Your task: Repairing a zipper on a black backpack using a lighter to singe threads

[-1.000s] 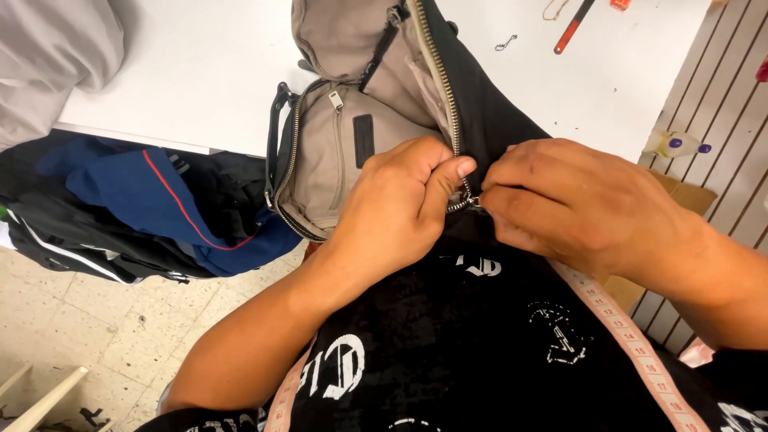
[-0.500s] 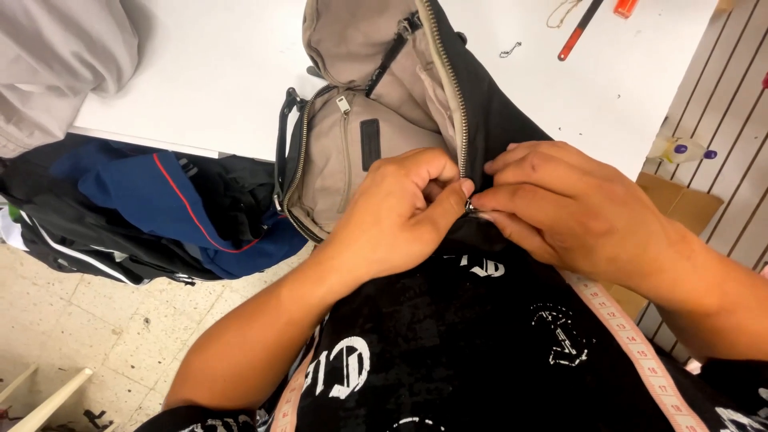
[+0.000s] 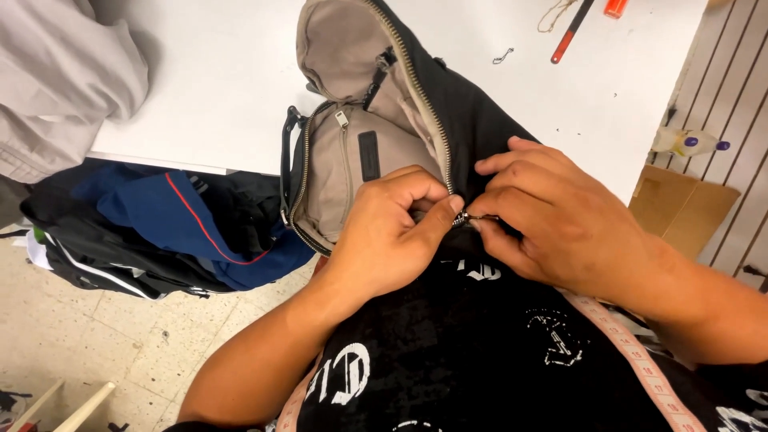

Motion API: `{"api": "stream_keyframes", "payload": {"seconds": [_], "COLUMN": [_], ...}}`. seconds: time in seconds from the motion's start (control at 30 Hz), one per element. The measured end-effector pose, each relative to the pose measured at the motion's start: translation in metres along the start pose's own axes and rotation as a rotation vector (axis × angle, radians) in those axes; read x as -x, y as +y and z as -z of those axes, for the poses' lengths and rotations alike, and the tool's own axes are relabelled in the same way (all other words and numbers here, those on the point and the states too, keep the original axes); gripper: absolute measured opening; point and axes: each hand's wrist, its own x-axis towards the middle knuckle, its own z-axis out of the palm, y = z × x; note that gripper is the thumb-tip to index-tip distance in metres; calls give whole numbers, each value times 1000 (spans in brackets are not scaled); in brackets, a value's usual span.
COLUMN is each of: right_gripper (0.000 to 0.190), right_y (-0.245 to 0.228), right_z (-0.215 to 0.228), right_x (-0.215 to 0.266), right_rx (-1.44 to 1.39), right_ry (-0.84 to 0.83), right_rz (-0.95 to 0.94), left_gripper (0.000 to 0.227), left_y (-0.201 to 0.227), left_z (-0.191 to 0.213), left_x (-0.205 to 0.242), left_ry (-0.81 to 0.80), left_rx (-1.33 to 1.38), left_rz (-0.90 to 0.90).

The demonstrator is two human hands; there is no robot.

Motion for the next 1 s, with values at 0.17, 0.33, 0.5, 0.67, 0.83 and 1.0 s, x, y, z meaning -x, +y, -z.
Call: {"api": "stream_keyframes", "payload": {"seconds": [0.17, 0.33, 0.5, 0.67, 0.83, 1.0], "right_gripper": [12, 14, 14, 15, 17, 21], "right_y": [3, 6, 8, 12, 18, 27], "right_z": [6, 9, 2, -3, 5, 28], "right_x": [0, -1, 5, 12, 9, -7], "right_rx": [16, 28, -10, -88, -119, -158], "right_ry": [-50, -36, -45, 0, -65, -243], "right_rz": [22, 26, 19, 22, -64, -161], "left_gripper": [16, 9, 8, 13, 14, 17], "left_y": [12, 13, 16, 9, 7, 3], "left_z": [14, 11, -1, -11, 0, 6], "left_x": [1, 9, 6, 0, -9, -9], "left_ry": [-130, -102, -53, -98, -145, -125], "left_rx": [-92, -96, -61, -223, -198, -99], "left_rz": [-127, -147, -102, -115, -210, -208]}}
